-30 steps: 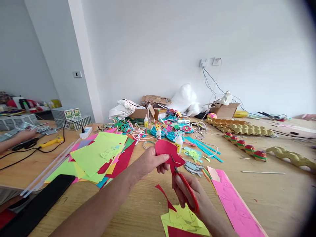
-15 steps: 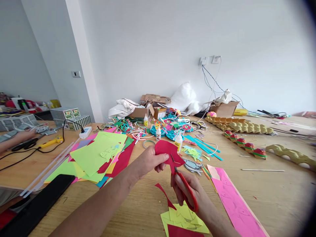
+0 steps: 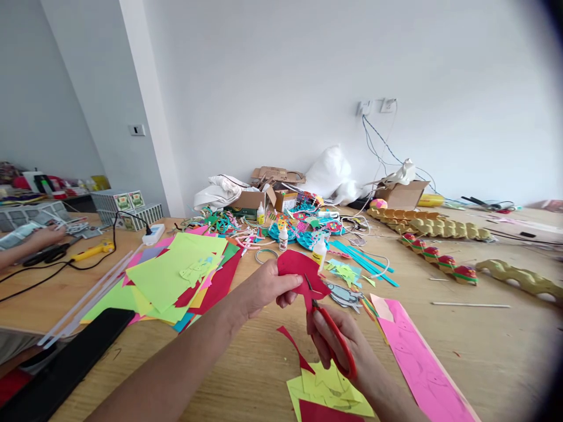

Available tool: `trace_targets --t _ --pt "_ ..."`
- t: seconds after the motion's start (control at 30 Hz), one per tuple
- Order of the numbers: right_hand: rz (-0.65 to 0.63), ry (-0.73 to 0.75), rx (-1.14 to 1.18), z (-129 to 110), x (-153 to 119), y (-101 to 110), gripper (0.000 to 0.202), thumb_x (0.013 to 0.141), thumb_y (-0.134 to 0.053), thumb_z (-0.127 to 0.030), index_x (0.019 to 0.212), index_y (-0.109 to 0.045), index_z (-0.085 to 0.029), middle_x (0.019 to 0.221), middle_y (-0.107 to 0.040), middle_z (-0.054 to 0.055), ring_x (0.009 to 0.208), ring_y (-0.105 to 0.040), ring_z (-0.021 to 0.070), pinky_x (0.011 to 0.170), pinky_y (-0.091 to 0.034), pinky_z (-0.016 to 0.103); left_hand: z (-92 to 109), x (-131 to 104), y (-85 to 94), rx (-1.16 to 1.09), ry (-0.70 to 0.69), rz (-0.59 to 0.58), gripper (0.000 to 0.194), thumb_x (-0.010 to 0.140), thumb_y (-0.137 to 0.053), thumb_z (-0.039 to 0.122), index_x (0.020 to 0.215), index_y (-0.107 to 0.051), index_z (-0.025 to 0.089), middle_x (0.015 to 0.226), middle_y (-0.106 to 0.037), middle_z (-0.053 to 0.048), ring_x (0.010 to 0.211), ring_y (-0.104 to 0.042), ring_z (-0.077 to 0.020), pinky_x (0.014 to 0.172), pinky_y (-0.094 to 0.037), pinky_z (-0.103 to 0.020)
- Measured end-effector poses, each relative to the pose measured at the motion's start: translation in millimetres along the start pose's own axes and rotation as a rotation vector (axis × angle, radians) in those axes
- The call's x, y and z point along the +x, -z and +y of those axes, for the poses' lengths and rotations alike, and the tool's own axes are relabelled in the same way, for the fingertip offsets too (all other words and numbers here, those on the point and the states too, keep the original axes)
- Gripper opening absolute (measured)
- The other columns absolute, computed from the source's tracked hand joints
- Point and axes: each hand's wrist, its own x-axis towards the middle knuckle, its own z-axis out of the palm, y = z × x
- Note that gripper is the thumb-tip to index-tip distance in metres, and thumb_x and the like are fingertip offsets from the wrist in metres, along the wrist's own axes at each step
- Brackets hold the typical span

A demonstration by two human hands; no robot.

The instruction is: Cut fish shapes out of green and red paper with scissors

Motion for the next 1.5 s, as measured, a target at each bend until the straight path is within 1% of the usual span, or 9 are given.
trace_targets --t 0.2,0.37,0.47,0.57,0.73,1.0,1.13,1.3,1.5 --pt "0.009 -0.003 0.008 -0.2 -1.3 -0.3 0.047 0.078 -0.04 -0.064 0.062 -0.046 -0.02 0.035 -0.038 -0.008 0.03 -0.03 0.0068 0.035 -0.019 0.019 0.5 -0.1 0.5 0.01 -0.023 -0.02 0.022 0.071 -0.052 0.03 0.055 -0.048 0.015 0.047 -0.047 0.004 0.042 -0.039 -0.0051 0.041 -0.03 -0.018" --pt "0.02 0.012 -0.004 -1.1 -0.4 -1.0 0.049 0.078 -0.039 -0.065 0.061 -0.046 -0.02 0.035 -0.039 -0.007 0.029 -0.031 0.0069 0.034 -0.02 0.019 -1.7 1.3 0.8 0.044 -0.024 0.064 0.021 0.073 -0.053 0.033 0.062 -0.051 0.015 0.049 -0.048 0.004 0.044 -0.043 -0.006 0.043 -0.033 -0.018" --pt "0.014 0.014 -0.013 -2.3 0.1 -1.1 0.048 0.078 -0.041 -0.064 0.061 -0.046 -0.02 0.036 -0.04 -0.007 0.03 -0.031 0.0069 0.035 -0.022 0.019 -1.2 1.5 0.2 0.063 -0.032 0.078 0.018 0.073 -0.053 0.031 0.065 -0.051 0.015 0.049 -0.048 0.005 0.044 -0.042 -0.0055 0.044 -0.034 -0.018" --pt "0.01 0.021 -0.005 -2.8 0.0 -0.8 0.047 0.077 -0.041 -0.065 0.063 -0.046 -0.02 0.036 -0.041 -0.007 0.031 -0.032 0.0072 0.036 -0.023 0.02 0.3 0.8 -1.6 0.084 -0.037 0.059 0.019 0.072 -0.053 0.031 0.063 -0.049 0.015 0.048 -0.046 0.005 0.043 -0.04 -0.0053 0.043 -0.033 -0.018" --pt "0.0 0.012 0.008 -0.3 -0.9 0.8 0.045 0.08 -0.041 -0.062 0.065 -0.046 -0.02 0.037 -0.04 -0.008 0.031 -0.032 0.0072 0.035 -0.02 0.019 -0.7 0.8 -3.5 0.064 -0.021 0.037 0.018 0.071 -0.053 0.031 0.064 -0.049 0.016 0.048 -0.046 0.006 0.043 -0.04 -0.0055 0.042 -0.032 -0.018" --pt "0.022 0.022 -0.017 3.7 -1.8 1.5 0.047 0.08 -0.039 -0.063 0.063 -0.047 -0.02 0.036 -0.041 -0.007 0.03 -0.032 0.007 0.034 -0.021 0.019 -1.0 1.3 0.3 0.031 -0.016 -0.01 0.02 0.071 -0.054 0.033 0.062 -0.049 0.015 0.048 -0.046 0.006 0.043 -0.041 -0.0052 0.041 -0.031 -0.018" --pt "0.019 0.023 -0.023 2.6 -1.2 0.9 0.044 0.081 -0.042 -0.06 0.062 -0.045 -0.02 0.036 -0.04 -0.007 0.03 -0.031 0.0068 0.035 -0.021 0.019 0.3 0.5 1.5 0.03 -0.022 -0.036 0.022 0.072 -0.054 0.033 0.06 -0.049 0.015 0.048 -0.046 0.005 0.043 -0.04 -0.0051 0.041 -0.03 -0.018" --pt "0.009 0.012 -0.03 0.3 -0.3 1.4 0.043 0.08 -0.043 -0.059 0.062 -0.044 -0.02 0.037 -0.038 -0.008 0.03 -0.032 0.0067 0.034 -0.02 0.019 -1.1 1.0 2.5 0.022 -0.025 -0.039 0.02 0.072 -0.053 0.032 0.062 -0.049 0.015 0.047 -0.045 0.005 0.042 -0.04 -0.0049 0.041 -0.029 -0.018" --pt "0.016 0.005 -0.023 -0.2 -0.6 0.8 0.045 0.079 -0.042 -0.061 0.062 -0.045 -0.02 0.036 -0.038 -0.008 0.03 -0.031 0.0067 0.034 -0.02 0.019 -4.0 3.1 3.4 0.03 -0.054 0.043 0.021 0.072 -0.055 0.035 0.071 -0.051 0.015 0.055 -0.051 0.004 0.045 -0.042 -0.0056 0.043 -0.033 -0.018"
